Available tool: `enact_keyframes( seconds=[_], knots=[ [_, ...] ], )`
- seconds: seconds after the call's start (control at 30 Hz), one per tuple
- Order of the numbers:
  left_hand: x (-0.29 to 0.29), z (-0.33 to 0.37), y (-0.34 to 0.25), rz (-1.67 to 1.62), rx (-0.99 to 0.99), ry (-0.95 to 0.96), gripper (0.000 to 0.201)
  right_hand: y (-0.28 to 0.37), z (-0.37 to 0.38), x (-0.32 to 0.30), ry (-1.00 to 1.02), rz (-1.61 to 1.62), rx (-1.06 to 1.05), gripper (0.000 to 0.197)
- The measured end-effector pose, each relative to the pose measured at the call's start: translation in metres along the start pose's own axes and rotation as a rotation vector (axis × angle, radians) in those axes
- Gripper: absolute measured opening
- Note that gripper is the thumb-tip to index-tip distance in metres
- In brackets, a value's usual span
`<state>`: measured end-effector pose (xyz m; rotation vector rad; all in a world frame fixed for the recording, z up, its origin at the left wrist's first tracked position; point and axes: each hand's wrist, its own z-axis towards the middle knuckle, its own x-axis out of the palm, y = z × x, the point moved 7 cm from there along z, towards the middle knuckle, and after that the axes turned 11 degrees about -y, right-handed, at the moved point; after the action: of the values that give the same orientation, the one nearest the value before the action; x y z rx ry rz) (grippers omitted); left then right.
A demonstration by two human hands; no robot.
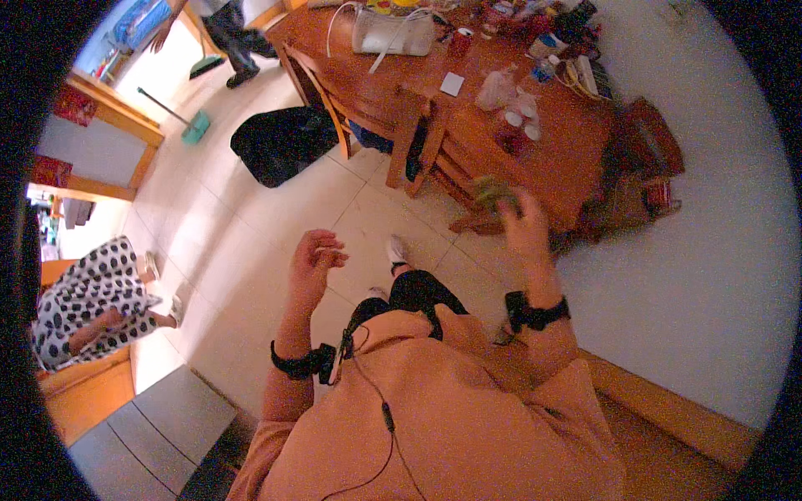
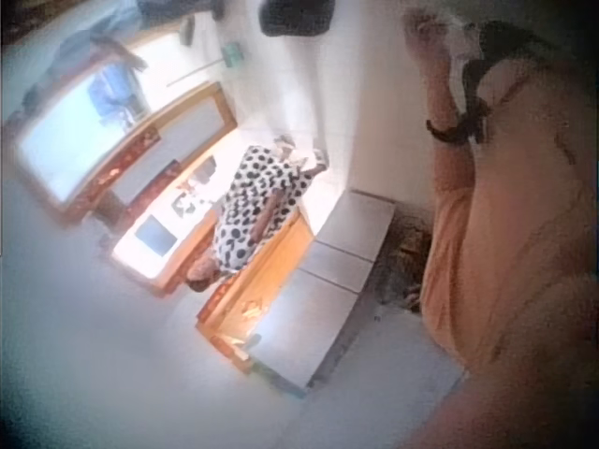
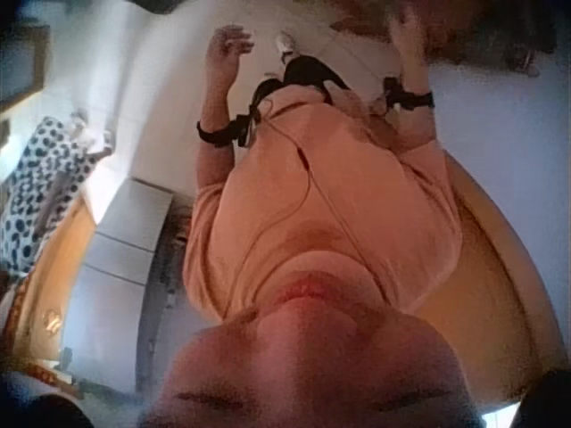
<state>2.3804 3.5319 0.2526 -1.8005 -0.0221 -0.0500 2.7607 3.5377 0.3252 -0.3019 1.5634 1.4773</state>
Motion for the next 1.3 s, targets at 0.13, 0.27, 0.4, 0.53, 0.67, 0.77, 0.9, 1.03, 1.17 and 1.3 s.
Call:
enact_keyframes(
  seconds=[0.13,0.27,0.4,0.53,0.67,0.77,0.9,1.03,1.17,1.3],
  knots=[
    [-0.007,0.004,-0.010,0.152,0.002,-0.102,0.022,-0.052,0.049,-0.048,-0.457,-0.266,-0.158,0.039],
    [0.034,0.008,-0.028,0.081,0.043,-0.051,0.024,-0.080,0.058,0.012,-0.101,-0.568,-0.153,0.055],
    [0.073,0.025,0.001,0.098,-0.049,-0.015,0.026,-0.044,0.049,0.047,-0.156,-0.635,-0.458,0.065],
    [0.131,0.075,0.001,0.142,-0.048,-0.036,0.027,-0.013,0.064,0.065,-0.121,-0.641,-0.568,0.074],
    [0.201,0.097,0.000,0.246,-0.011,-0.046,0.028,-0.015,0.067,0.086,0.090,-0.585,-0.516,0.075],
    [0.241,0.129,-0.029,0.371,0.303,-0.118,0.033,-0.010,0.080,0.098,0.258,-0.497,-0.633,0.076],
    [0.279,0.136,-0.053,0.690,0.669,-0.133,0.042,-0.026,0.077,0.075,0.279,-0.300,-0.683,0.072],
    [0.292,0.135,-0.031,0.817,0.567,-0.086,0.045,-0.074,0.072,0.044,0.433,-0.341,-0.567,0.056],
    [0.286,0.125,-0.048,0.601,0.544,0.050,0.044,-0.085,0.070,0.006,0.505,-0.470,-0.539,0.046],
    [0.260,0.136,-0.063,0.594,0.159,0.171,0.045,-0.071,0.077,-0.021,0.713,-0.575,-0.526,0.037]
  ],
)
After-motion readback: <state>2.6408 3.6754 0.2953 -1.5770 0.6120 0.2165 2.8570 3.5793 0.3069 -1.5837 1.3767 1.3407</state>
